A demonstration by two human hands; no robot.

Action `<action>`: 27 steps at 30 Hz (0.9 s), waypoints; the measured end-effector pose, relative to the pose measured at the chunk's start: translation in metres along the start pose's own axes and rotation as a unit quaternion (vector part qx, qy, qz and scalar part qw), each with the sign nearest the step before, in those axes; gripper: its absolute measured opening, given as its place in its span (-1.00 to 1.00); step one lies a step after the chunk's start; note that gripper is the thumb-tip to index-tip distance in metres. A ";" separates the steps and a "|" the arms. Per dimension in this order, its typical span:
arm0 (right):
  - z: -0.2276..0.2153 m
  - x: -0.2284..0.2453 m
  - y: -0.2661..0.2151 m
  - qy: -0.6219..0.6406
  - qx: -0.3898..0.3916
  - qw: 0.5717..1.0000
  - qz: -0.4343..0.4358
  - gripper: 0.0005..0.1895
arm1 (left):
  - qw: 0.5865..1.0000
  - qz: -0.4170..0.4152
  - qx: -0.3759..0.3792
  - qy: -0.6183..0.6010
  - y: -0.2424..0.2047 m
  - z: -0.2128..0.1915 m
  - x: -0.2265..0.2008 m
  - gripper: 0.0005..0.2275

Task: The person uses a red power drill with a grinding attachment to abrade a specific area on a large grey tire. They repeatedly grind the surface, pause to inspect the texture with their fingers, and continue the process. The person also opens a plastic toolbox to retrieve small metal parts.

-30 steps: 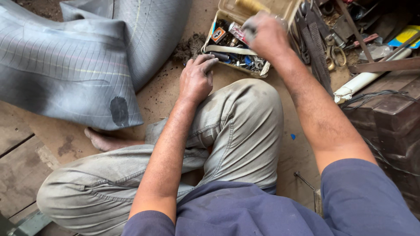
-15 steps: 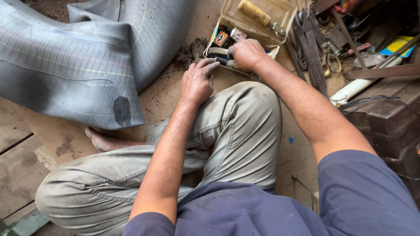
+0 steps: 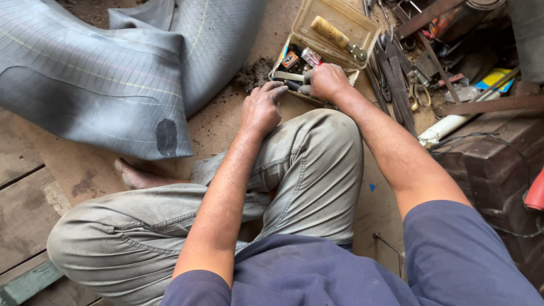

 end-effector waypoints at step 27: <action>-0.130 0.132 -0.058 0.699 0.012 0.709 -0.090 -0.75 | 0.826 -0.061 -0.065 -0.556 -0.020 -0.100 0.023 -0.67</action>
Point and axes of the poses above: each hand's wrist, its own y-axis towards the middle knuckle, its own z-axis out of the palm, x = y × z, the point moved 10 cm from there along y, towards the middle knuckle, and after that the axes turned 5 degrees about -z, right-handed, at the moved point
